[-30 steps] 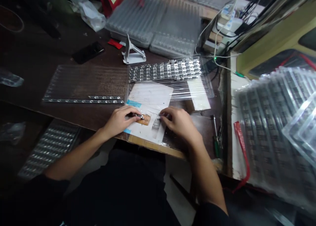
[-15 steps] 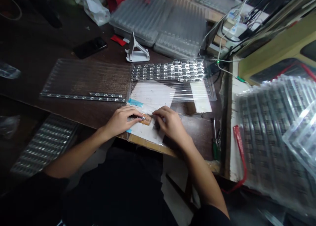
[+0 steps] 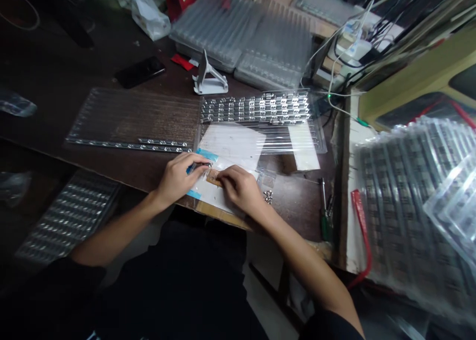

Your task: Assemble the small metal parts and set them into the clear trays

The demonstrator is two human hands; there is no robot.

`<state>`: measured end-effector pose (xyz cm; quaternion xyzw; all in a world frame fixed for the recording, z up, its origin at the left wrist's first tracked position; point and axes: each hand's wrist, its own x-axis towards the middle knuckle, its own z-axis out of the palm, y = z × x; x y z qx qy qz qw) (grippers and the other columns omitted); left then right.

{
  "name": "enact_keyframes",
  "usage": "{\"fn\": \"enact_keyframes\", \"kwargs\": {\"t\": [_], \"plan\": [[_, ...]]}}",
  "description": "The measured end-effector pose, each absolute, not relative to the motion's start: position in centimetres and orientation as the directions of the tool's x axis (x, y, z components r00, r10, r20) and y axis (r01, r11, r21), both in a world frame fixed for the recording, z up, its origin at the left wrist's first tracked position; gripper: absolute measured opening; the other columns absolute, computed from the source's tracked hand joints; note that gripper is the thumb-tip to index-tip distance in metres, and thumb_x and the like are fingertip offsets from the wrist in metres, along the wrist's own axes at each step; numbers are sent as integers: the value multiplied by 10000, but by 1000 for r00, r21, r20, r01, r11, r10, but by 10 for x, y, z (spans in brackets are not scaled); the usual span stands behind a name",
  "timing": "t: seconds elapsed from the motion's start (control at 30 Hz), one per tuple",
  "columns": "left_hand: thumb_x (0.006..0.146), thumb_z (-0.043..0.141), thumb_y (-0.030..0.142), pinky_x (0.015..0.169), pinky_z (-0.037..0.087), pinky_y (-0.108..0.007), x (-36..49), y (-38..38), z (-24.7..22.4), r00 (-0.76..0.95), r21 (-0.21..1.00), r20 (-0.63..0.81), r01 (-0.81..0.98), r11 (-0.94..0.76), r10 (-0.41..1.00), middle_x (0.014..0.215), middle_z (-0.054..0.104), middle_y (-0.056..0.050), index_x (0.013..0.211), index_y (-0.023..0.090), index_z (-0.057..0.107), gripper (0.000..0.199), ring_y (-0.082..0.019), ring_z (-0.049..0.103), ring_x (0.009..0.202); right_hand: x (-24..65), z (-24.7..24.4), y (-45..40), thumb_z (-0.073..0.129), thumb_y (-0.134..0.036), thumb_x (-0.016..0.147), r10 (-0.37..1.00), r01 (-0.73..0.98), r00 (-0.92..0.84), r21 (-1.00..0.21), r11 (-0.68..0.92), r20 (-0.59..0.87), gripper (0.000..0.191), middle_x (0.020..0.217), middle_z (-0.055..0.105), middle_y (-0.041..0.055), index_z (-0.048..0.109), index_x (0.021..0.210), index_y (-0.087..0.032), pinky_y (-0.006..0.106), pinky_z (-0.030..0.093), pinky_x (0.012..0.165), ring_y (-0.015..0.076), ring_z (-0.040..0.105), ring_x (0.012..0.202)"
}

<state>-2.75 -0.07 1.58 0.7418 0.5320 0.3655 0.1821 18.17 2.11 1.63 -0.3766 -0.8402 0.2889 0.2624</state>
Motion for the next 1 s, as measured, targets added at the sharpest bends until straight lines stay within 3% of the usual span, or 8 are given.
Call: {"fn": "enact_keyframes", "kwargs": {"t": [0.17, 0.23, 0.37, 0.47, 0.6, 0.7, 0.8, 1.0], "plan": [[919, 621, 271, 835, 441, -369, -31, -4, 18, 269, 512, 215, 788, -343, 939, 994, 715, -38, 971, 202, 649, 91, -236, 620, 954, 177, 19, 12, 457, -161, 978, 670, 590, -721, -352, 727, 178, 259, 1029, 673, 131, 657, 1142, -158, 339, 522, 766, 235, 605, 926], [924, 612, 270, 837, 443, -363, -29, -4, 17, 238, 518, 231, 791, -326, 944, 998, 714, -42, 979, 199, 644, 94, -234, 622, 954, 175, 22, 11, 455, -170, 986, 660, 604, -740, -304, 737, 130, 275, 1037, 673, 122, 651, 1179, -164, 329, 512, 764, 235, 602, 935], [926, 607, 260, 844, 456, -352, -16, -1, 18, 152, 598, 313, 735, -319, 937, 982, 715, -54, 979, 191, 645, 95, -221, 635, 934, 187, 36, 19, 487, -194, 980, 718, 607, -689, -460, 648, 102, 289, 1061, 681, 93, 640, 1225, -191, 273, 493, 744, 192, 629, 907], [908, 639, 280, 831, 458, -349, -3, 0, 21, 185, 638, 341, 674, -372, 921, 926, 717, -47, 941, 196, 656, 92, -213, 643, 899, 216, 54, 29, 550, -238, 945, 811, 682, -584, -524, 511, 31, 200, 1019, 702, 74, 701, 1069, -192, 253, 460, 678, 158, 638, 790], [889, 665, 275, 816, 448, -350, 7, 0, 19, 270, 644, 321, 640, -419, 908, 876, 722, -29, 887, 198, 660, 77, -203, 647, 857, 260, 72, 35, 736, -387, 793, 825, 823, -505, -430, 372, -254, 229, 880, 724, 24, 708, 947, -220, 261, 413, 630, 173, 638, 735], [883, 668, 260, 813, 443, -350, 6, 1, 17, 288, 629, 316, 650, -427, 904, 878, 721, -23, 878, 197, 657, 64, -199, 642, 857, 270, 72, 34, 783, -362, 722, 813, 885, -444, -329, 331, -377, 258, 861, 727, 15, 699, 930, -234, 265, 376, 603, 188, 637, 731], [887, 662, 252, 815, 444, -351, 6, 1, 16, 286, 616, 309, 666, -420, 907, 888, 723, -24, 869, 202, 657, 54, -199, 642, 860, 267, 65, 33, 686, -219, 784, 769, 861, -492, -359, 360, -408, 75, 835, 725, 15, 698, 856, -234, 262, 364, 612, 175, 630, 725], [885, 663, 239, 826, 448, -358, 7, 0, 15, 295, 613, 294, 671, -416, 909, 900, 729, -29, 856, 206, 660, 44, -205, 643, 876, 266, 67, 34, 582, -145, 807, 751, 771, -577, -517, 370, -322, 115, 814, 706, 21, 673, 853, -198, 252, 395, 658, 152, 609, 705]]}}
